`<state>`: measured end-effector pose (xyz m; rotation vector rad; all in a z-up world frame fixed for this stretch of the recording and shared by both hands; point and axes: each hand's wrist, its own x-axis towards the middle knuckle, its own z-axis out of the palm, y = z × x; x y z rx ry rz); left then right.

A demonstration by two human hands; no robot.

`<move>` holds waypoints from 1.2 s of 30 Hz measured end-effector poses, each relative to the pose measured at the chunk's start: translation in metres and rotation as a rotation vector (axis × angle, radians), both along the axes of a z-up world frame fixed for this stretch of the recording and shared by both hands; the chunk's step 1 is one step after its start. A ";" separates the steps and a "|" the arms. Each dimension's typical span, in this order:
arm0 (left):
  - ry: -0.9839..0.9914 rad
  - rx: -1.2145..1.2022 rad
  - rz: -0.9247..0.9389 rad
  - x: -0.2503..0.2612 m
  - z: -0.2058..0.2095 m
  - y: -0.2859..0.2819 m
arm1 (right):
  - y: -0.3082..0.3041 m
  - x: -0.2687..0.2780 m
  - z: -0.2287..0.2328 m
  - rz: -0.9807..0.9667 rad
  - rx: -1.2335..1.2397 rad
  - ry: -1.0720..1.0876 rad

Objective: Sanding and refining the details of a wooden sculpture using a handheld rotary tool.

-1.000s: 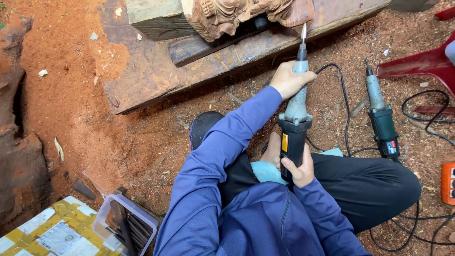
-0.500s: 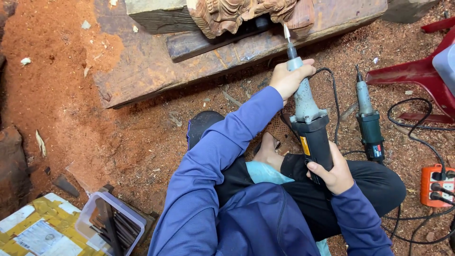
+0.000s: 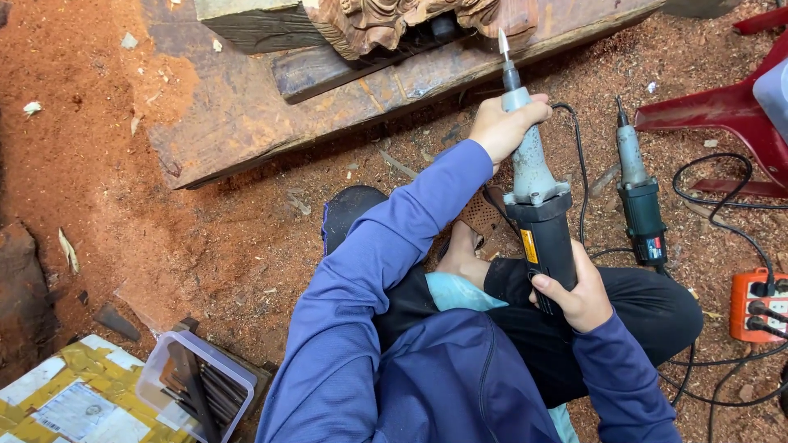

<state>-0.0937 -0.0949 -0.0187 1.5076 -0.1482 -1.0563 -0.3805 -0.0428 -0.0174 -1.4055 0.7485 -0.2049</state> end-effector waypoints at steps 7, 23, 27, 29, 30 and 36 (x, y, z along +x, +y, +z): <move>0.032 -0.079 -0.027 -0.008 0.006 -0.012 | 0.002 0.004 0.020 -0.046 -0.092 0.024; 0.257 -0.070 0.058 0.003 0.036 -0.003 | -0.036 0.005 0.093 0.114 -0.107 0.419; 0.249 -0.043 -0.005 0.005 0.042 -0.009 | -0.035 0.011 0.101 0.084 -0.099 0.457; 0.247 -0.049 -0.028 0.006 0.040 -0.013 | -0.034 0.014 0.102 0.072 -0.098 0.455; 0.237 -0.048 -0.024 0.005 0.038 -0.016 | -0.034 0.014 0.102 0.060 -0.101 0.451; 0.230 -0.080 -0.046 0.008 0.035 -0.026 | -0.036 0.019 0.104 0.050 -0.125 0.435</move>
